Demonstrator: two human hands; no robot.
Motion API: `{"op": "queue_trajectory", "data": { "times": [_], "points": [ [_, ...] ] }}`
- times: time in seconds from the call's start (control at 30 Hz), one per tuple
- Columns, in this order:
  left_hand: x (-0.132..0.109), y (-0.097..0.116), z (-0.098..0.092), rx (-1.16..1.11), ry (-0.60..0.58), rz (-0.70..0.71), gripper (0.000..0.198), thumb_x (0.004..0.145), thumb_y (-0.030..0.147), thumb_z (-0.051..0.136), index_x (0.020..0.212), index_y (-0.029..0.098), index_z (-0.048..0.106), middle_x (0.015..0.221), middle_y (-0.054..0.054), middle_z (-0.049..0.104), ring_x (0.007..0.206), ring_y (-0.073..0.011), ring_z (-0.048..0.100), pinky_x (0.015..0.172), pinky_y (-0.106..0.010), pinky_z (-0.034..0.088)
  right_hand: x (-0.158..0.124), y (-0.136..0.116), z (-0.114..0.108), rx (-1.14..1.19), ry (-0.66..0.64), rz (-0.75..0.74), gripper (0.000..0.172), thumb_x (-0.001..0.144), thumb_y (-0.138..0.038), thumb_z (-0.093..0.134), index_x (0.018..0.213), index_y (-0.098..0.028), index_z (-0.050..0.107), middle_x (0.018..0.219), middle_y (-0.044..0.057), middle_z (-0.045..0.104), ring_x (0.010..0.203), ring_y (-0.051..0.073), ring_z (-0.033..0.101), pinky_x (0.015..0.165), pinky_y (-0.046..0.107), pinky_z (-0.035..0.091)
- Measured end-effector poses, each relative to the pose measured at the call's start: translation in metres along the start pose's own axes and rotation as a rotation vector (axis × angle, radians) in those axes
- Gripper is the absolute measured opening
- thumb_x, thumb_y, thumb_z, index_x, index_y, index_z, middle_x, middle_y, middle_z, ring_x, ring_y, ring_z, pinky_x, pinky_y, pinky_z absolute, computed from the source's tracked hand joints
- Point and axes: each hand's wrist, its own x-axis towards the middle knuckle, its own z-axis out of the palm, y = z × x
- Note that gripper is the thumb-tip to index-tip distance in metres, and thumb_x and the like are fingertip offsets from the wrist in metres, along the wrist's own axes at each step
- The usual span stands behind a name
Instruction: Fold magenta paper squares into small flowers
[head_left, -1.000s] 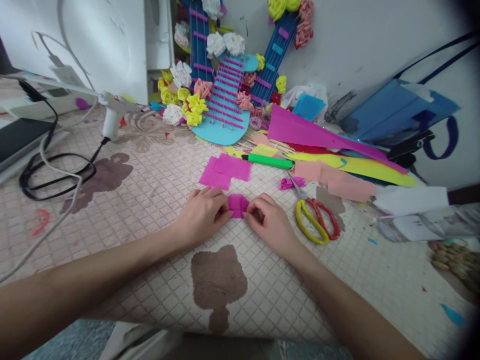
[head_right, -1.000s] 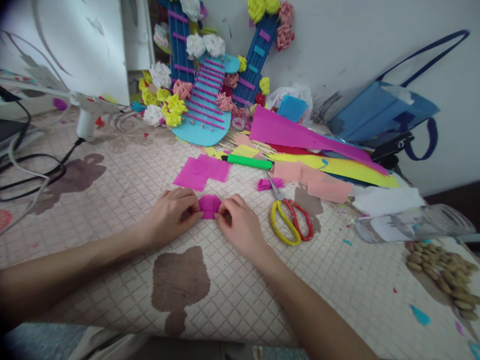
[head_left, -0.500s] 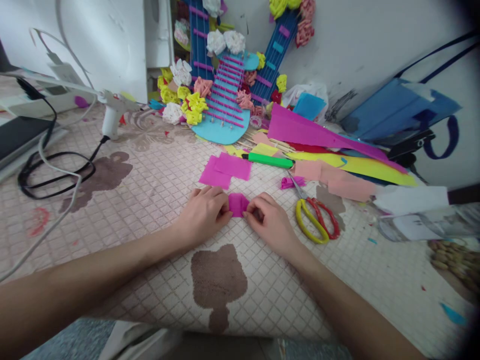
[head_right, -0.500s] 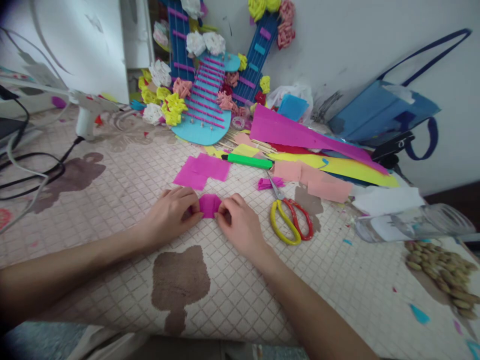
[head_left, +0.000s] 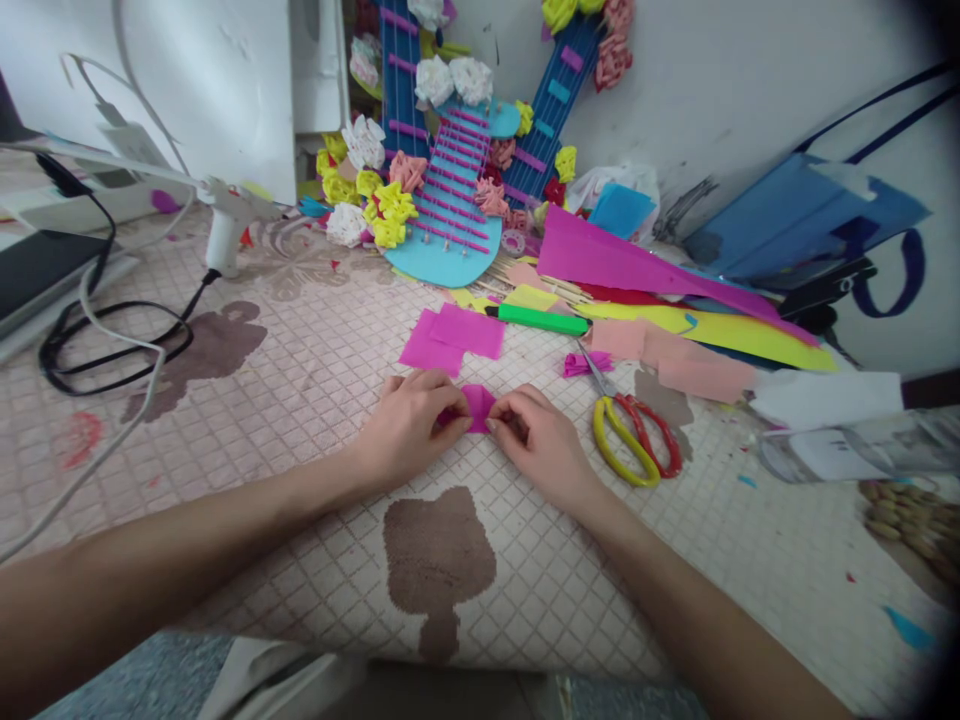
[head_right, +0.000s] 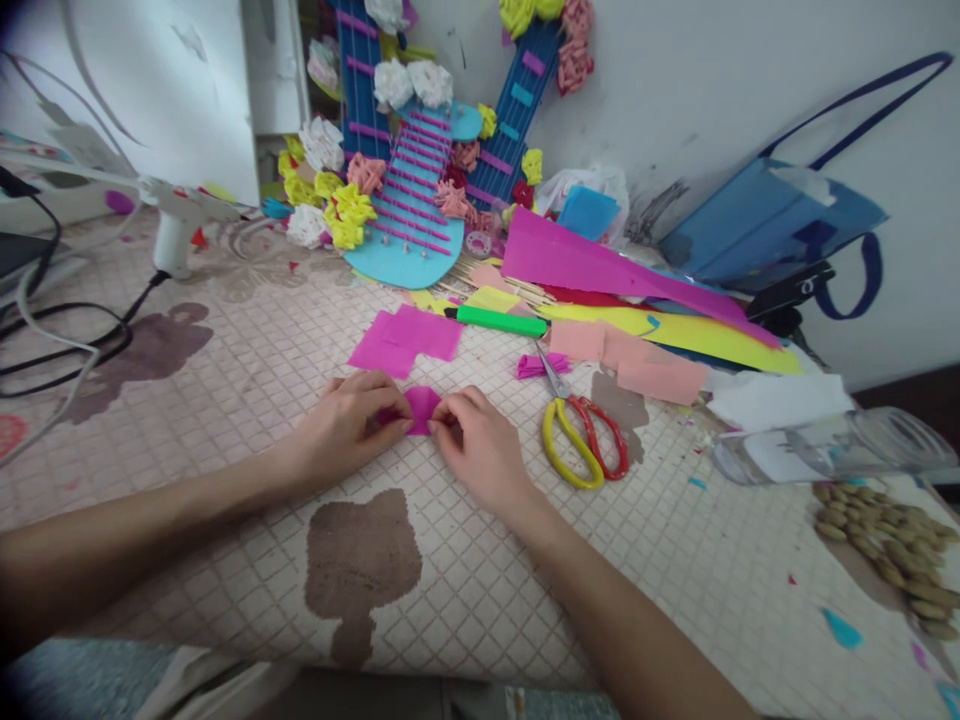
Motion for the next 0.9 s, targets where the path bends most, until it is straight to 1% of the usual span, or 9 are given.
{"op": "queue_trajectory", "data": {
  "times": [0.07,0.17,0.27,0.37,0.5,0.63,0.73,0.83,0.9],
  "points": [
    [0.001,0.002,0.002,0.042,0.015,-0.019,0.013,0.085,0.029,0.057,0.082,0.017,0.062,0.088,-0.004,0.060,0.088,-0.0222,0.055,0.075,-0.036,0.034,0.000,-0.001,0.003,-0.043,0.037,0.003,0.004,0.083,-0.018,0.055,0.080,-0.021,0.054,0.084,0.001,0.056,0.078,0.017,0.056,0.068,0.029,0.040],
    [0.000,0.005,0.004,0.088,0.037,-0.026,0.012,0.084,0.030,0.060,0.082,0.017,0.061,0.088,-0.004,0.059,0.089,-0.0237,0.054,0.075,-0.037,0.034,0.000,-0.002,0.006,-0.085,0.049,0.009,0.005,0.082,-0.019,0.057,0.081,-0.021,0.053,0.084,0.001,0.056,0.079,0.017,0.056,0.068,0.030,0.040],
    [0.000,0.004,0.003,0.056,0.025,-0.024,0.009,0.084,0.026,0.058,0.081,0.018,0.062,0.088,-0.004,0.059,0.089,-0.0230,0.054,0.075,-0.037,0.034,0.000,-0.001,0.004,-0.069,0.009,0.009,0.007,0.082,-0.015,0.056,0.081,-0.021,0.052,0.086,0.001,0.056,0.079,0.016,0.055,0.068,0.029,0.040],
    [0.000,-0.001,0.000,-0.001,-0.005,-0.020,0.005,0.082,0.019,0.057,0.082,0.019,0.062,0.089,-0.003,0.059,0.090,-0.0220,0.054,0.076,-0.036,0.035,-0.001,0.002,-0.001,-0.022,-0.022,-0.011,0.013,0.081,-0.008,0.053,0.081,-0.021,0.052,0.088,0.001,0.055,0.079,0.015,0.054,0.069,0.029,0.040],
    [0.001,-0.008,-0.003,-0.119,-0.039,0.012,0.012,0.079,0.009,0.054,0.081,0.018,0.062,0.086,-0.002,0.060,0.086,-0.0187,0.055,0.075,-0.033,0.038,-0.001,0.005,-0.004,0.041,-0.045,-0.024,0.018,0.079,-0.003,0.049,0.082,-0.021,0.052,0.088,0.001,0.054,0.080,0.015,0.053,0.070,0.029,0.041],
    [0.002,-0.010,-0.004,-0.160,-0.013,-0.009,0.013,0.074,0.006,0.056,0.082,0.016,0.058,0.084,-0.003,0.059,0.081,-0.0170,0.054,0.070,-0.029,0.041,-0.001,0.005,-0.005,0.062,-0.054,-0.022,0.018,0.079,-0.003,0.049,0.082,-0.021,0.053,0.089,0.001,0.055,0.080,0.015,0.053,0.071,0.029,0.041],
    [0.003,-0.013,-0.004,-0.172,0.056,-0.036,0.015,0.074,0.011,0.061,0.088,0.015,0.056,0.087,-0.004,0.058,0.075,-0.0151,0.053,0.066,-0.028,0.043,-0.001,0.007,-0.006,0.110,-0.030,-0.012,0.015,0.079,-0.006,0.052,0.084,-0.021,0.054,0.088,0.001,0.056,0.076,0.014,0.053,0.069,0.028,0.041],
    [0.007,-0.016,-0.004,-0.212,0.130,-0.052,0.021,0.078,0.022,0.062,0.097,0.015,0.056,0.094,-0.005,0.058,0.069,-0.0125,0.053,0.062,-0.027,0.044,0.001,0.011,-0.008,0.200,0.029,0.026,0.011,0.081,-0.011,0.052,0.087,-0.020,0.054,0.083,0.000,0.057,0.070,0.013,0.052,0.065,0.027,0.042],
    [0.011,-0.017,-0.005,-0.204,0.127,-0.062,0.023,0.082,0.028,0.059,0.101,0.015,0.056,0.095,-0.006,0.059,0.067,-0.0122,0.054,0.062,-0.027,0.045,0.003,0.013,-0.008,0.262,0.057,0.052,0.008,0.082,-0.014,0.052,0.088,-0.020,0.054,0.081,0.000,0.058,0.068,0.013,0.053,0.063,0.027,0.043]
  ]
}}
